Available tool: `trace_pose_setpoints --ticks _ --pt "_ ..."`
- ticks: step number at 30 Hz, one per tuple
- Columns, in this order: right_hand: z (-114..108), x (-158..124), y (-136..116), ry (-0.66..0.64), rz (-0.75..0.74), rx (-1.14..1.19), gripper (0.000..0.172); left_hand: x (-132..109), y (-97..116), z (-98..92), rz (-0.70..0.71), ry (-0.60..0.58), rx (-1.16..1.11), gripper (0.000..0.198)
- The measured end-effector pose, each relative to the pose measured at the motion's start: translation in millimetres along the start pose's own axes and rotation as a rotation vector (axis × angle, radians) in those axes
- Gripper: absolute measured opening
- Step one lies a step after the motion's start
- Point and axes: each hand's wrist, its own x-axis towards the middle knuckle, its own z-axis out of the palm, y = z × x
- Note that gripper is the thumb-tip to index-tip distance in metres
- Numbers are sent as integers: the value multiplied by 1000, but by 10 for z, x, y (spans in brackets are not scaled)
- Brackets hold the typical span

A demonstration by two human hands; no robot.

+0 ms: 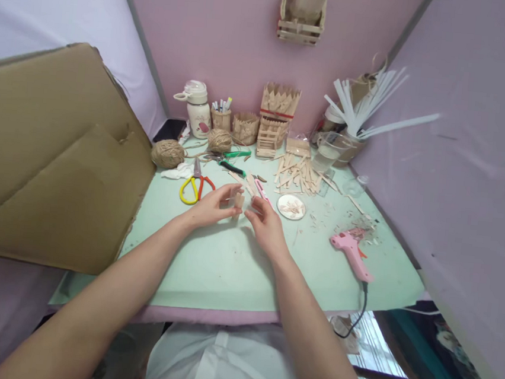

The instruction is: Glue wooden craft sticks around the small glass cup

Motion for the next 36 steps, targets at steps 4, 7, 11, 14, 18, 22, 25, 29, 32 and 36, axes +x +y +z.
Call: trace_pose_setpoints --ticks 4,7,11,14,18,22,25,29,32,36 --pt "-11 -9 -20 5 5 -18 37 -7 36 -4 -12 7 -23 62" --pt "-10 -9 -28 10 8 -12 38 -9 30 -5 -13 0 -34 59" --pt "-2 -6 -28 19 10 -14 39 3 -26 -18 -18 -17 -45 63" --pt "3 -6 -32 34 21 -23 39 7 -67 -33 -20 -33 -30 70" --pt "10 -5 -33 49 27 -42 37 -2 -79 -41 -10 -42 -2 72" --pt "22 -8 -17 40 20 -46 36 -5 -81 -36 0 -33 11 72" --pt "32 -23 -52 104 -39 -75 40 0 -95 -35 -3 -33 15 73" --pt "33 -46 -229 219 -236 -219 34 5 -94 -34 -12 -40 26 71" --pt "27 -40 -396 221 -348 -357 21 2 -57 -29 -15 -35 35 69" --pt "32 0 -539 204 -460 -534 14 -7 10 -23 -17 -26 52 63"
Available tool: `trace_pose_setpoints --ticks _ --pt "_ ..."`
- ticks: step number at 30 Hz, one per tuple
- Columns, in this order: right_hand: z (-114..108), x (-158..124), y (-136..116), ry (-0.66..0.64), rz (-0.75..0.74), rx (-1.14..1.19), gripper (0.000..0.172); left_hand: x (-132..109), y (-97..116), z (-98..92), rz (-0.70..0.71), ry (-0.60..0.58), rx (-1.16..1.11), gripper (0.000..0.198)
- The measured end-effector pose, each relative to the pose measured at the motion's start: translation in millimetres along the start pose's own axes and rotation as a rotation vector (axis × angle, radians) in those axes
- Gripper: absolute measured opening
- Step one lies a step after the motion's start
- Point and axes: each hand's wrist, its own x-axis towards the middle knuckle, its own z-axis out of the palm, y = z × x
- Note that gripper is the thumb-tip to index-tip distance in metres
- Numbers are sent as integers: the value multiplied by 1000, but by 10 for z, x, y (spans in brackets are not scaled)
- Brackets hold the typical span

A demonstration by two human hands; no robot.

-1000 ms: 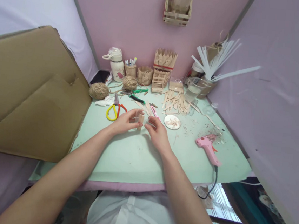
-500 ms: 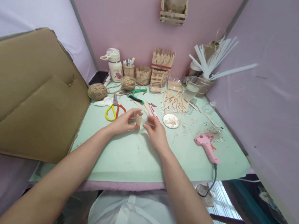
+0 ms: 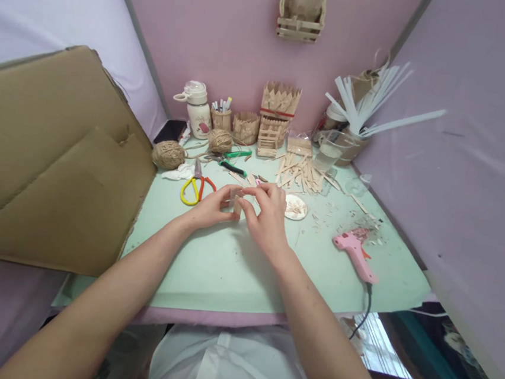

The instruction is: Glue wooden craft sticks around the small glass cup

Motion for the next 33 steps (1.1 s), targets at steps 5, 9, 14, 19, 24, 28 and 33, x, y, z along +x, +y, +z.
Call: trace_pose_setpoints --ticks 5,9,14,19,24,28,33 --pt "30 65 -16 -142 -33 -97 11 -5 15 0 5 5 36 62" --pt "60 75 5 -146 -55 -162 18 2 -7 1 6 9 56 62" --pt "90 58 6 -112 -73 -184 19 -3 7 4 -3 13 65 64" --pt "7 45 35 -109 -38 -70 16 -7 -13 13 -2 -4 -29 67" --pt "-120 38 265 -10 189 167 37 12 -107 18 9 -72 -174 80" --pt "-106 1 446 -141 341 290 37 5 -84 -16 23 -90 -97 87" --pt "-29 -61 537 -320 331 316 36 -26 20 -86 -3 -72 146 88"
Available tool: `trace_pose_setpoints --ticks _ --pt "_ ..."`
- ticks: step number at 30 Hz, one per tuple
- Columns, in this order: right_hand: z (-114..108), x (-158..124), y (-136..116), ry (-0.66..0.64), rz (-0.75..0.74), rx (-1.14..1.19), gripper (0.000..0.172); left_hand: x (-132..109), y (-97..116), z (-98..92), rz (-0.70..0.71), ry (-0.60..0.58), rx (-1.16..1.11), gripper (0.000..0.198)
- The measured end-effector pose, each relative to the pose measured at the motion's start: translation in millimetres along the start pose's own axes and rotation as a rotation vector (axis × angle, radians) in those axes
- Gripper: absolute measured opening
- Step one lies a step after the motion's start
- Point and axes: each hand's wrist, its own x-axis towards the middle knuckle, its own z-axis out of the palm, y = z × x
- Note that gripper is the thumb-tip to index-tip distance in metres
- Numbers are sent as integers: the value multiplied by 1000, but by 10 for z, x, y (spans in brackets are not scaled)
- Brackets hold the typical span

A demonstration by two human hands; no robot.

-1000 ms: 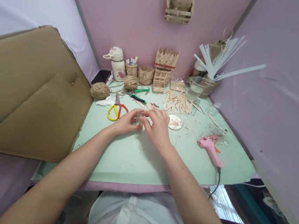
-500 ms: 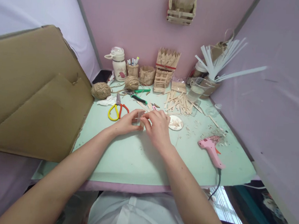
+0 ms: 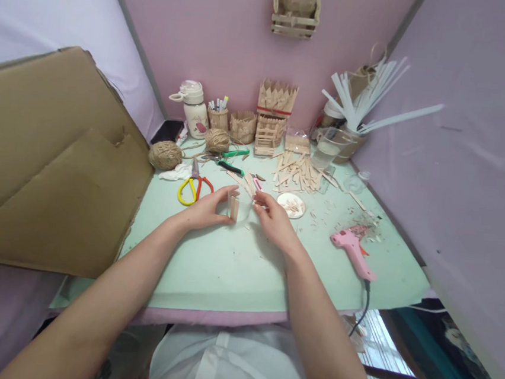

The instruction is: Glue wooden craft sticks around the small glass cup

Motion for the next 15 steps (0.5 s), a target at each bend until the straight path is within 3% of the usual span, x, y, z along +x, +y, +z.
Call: trace_pose_setpoints --ticks 6,15 --pt "65 1 77 -107 -53 8 42 -4 -17 1 -37 28 75 76" --pt "67 -8 54 -106 -52 -67 41 18 -73 26 -3 43 17 66"
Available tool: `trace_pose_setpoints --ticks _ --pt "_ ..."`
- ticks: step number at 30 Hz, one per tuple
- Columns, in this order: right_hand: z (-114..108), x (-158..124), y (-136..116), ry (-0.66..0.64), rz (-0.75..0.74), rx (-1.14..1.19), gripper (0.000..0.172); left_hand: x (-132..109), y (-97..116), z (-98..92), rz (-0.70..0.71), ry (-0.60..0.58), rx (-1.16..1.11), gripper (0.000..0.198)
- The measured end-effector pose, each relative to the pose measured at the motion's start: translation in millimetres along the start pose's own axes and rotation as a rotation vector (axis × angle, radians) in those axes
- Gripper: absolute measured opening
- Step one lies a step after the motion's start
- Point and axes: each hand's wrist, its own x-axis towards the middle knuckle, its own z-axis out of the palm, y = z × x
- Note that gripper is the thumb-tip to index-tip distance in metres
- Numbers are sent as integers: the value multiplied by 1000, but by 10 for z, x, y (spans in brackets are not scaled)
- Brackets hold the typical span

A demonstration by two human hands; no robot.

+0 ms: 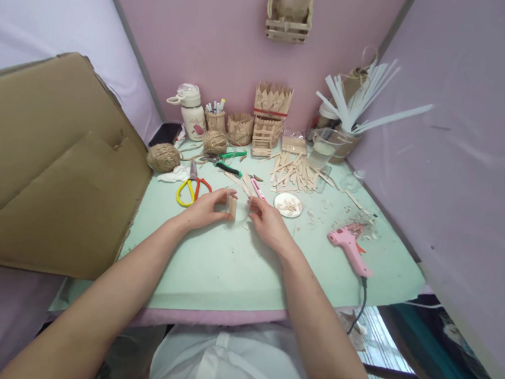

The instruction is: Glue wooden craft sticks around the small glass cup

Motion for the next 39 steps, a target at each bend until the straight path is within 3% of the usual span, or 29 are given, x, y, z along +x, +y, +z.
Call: trace_pose_setpoints --ticks 10,13,18,23,27,31,35,39 --pt "26 -14 -6 105 111 -81 32 20 -76 -23 -56 89 17 68" --pt "30 -13 -14 128 120 -77 34 9 -94 -43 -45 77 6 70" --pt "43 -15 -73 57 100 -52 32 5 -71 -28 -95 55 -37 65" --pt "-6 -51 -126 126 109 -140 36 1 -53 -33 -101 55 -36 64" --pt "-242 -92 -190 157 78 -275 33 -5 -42 -41 -120 52 -43 66" --pt "-708 -36 -258 212 102 -468 26 -17 -23 -46 -127 47 -37 69" --pt "-1188 260 -211 235 167 -803 26 -32 -4 -60 -133 36 -24 73" --pt "-1352 720 -22 110 126 -964 28 -43 16 -70 -146 25 -8 78"
